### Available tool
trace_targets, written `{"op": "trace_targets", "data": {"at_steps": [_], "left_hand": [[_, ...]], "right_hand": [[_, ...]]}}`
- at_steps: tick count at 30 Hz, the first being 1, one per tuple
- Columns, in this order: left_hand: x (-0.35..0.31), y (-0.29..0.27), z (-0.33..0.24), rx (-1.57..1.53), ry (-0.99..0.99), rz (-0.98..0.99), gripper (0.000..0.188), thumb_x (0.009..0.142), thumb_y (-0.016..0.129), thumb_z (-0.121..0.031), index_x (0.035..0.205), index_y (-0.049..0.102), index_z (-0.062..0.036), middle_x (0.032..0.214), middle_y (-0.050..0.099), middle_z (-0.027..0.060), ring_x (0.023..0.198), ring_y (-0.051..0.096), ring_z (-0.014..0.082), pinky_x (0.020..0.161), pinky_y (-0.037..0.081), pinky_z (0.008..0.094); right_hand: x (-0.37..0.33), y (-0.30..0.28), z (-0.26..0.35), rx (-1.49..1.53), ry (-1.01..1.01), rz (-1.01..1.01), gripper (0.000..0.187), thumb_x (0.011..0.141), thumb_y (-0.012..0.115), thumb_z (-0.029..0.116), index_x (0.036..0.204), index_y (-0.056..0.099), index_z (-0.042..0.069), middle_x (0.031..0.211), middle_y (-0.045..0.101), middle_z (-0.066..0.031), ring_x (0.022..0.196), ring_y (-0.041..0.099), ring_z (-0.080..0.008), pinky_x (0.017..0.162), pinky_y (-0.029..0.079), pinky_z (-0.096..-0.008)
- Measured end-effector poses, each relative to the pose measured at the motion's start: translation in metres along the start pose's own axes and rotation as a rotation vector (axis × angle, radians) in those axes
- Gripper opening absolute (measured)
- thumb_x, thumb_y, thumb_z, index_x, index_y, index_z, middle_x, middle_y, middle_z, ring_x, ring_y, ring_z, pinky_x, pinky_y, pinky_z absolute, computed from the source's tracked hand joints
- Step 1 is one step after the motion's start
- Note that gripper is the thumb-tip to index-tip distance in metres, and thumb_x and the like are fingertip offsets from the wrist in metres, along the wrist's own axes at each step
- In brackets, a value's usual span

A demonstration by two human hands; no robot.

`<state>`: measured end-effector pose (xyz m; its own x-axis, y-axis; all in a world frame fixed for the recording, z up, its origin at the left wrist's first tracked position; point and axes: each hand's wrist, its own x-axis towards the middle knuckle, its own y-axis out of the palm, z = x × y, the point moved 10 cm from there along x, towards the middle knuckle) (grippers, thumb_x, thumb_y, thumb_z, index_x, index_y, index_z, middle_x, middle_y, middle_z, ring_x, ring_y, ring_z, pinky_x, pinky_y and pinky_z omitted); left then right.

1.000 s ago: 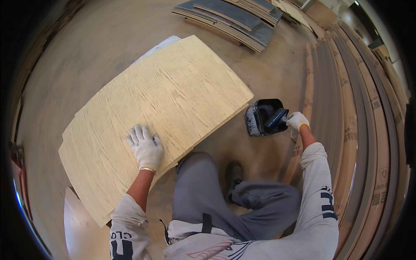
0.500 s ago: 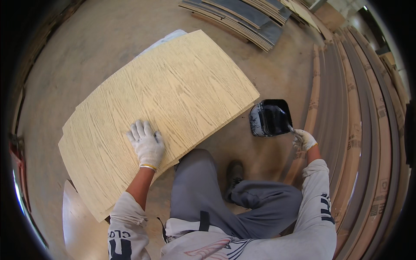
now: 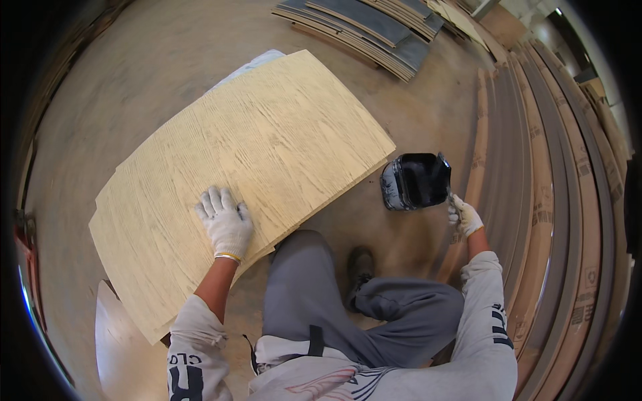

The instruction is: The person kneels on the floor and uses a brush to apply a dark liquid to the surface of light-colored wooden boards. They repeatedly dip the brush into a small container and spread the substance evenly across the board, then set the finished board aside.

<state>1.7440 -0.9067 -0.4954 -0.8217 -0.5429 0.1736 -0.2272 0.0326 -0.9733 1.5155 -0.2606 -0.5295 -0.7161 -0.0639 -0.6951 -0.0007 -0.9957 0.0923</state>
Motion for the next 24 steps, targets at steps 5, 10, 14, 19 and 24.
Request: {"op": "trace_targets", "data": {"at_steps": [5, 10, 14, 19, 24], "left_hand": [[0.0, 0.003, 0.005, 0.02, -0.025, 0.02, 0.06, 0.097, 0.054, -0.037, 0.143, 0.05, 0.0011, 0.156, 0.04, 0.0254, 0.15, 0.028, 0.0436, 0.124, 0.014, 0.0567], [0.003, 0.01, -0.008, -0.034, -0.012, 0.035, 0.061, 0.097, 0.054, -0.038, 0.144, 0.05, 0.0004, 0.158, 0.039, 0.0239, 0.15, 0.028, 0.0428, 0.124, 0.013, 0.0571], [-0.004, 0.004, 0.013, -0.017, -0.034, -0.001, 0.059, 0.096, 0.055, -0.037, 0.142, 0.052, 0.0, 0.156, 0.041, 0.0239, 0.148, 0.03, 0.0429, 0.123, 0.015, 0.0578], [-0.003, -0.002, 0.01, -0.104, -0.02, -0.053, 0.059, 0.093, 0.057, -0.035, 0.138, 0.053, 0.0029, 0.152, 0.045, 0.0278, 0.146, 0.034, 0.0459, 0.122, 0.014, 0.0619], [-0.006, -0.01, 0.025, -0.469, -0.032, -0.202, 0.055, 0.09, 0.062, -0.02, 0.14, 0.051, 0.0028, 0.148, 0.048, 0.0259, 0.143, 0.04, 0.0386, 0.124, 0.021, 0.0534]], "right_hand": [[0.015, -0.007, 0.027, -0.626, -0.089, -0.247, 0.027, 0.089, 0.075, 0.016, 0.113, 0.068, 0.006, 0.08, 0.062, -0.0008, 0.059, 0.052, -0.0139, 0.055, 0.042, -0.0303], [-0.001, 0.004, 0.071, -0.888, -0.299, -0.347, 0.04, 0.085, 0.073, 0.009, 0.123, 0.068, -0.001, 0.096, 0.071, -0.0037, 0.073, 0.059, -0.0132, 0.065, 0.048, -0.0292], [-0.06, 0.113, 0.122, -0.921, -0.453, -0.293, 0.048, 0.087, 0.071, 0.01, 0.133, 0.064, -0.002, 0.094, 0.069, -0.0011, 0.074, 0.058, -0.0107, 0.063, 0.047, -0.0267], [-0.14, 0.243, 0.158, -0.833, -0.546, -0.043, 0.049, 0.091, 0.069, 0.017, 0.138, 0.061, 0.003, 0.076, 0.058, 0.0009, 0.054, 0.046, -0.0067, 0.043, 0.035, -0.0239], [-0.145, 0.393, 0.089, -1.008, -0.714, 0.352, 0.055, 0.094, 0.066, 0.022, 0.141, 0.054, -0.004, 0.102, 0.071, -0.0077, 0.08, 0.066, -0.0151, 0.069, 0.053, -0.0297]]}}
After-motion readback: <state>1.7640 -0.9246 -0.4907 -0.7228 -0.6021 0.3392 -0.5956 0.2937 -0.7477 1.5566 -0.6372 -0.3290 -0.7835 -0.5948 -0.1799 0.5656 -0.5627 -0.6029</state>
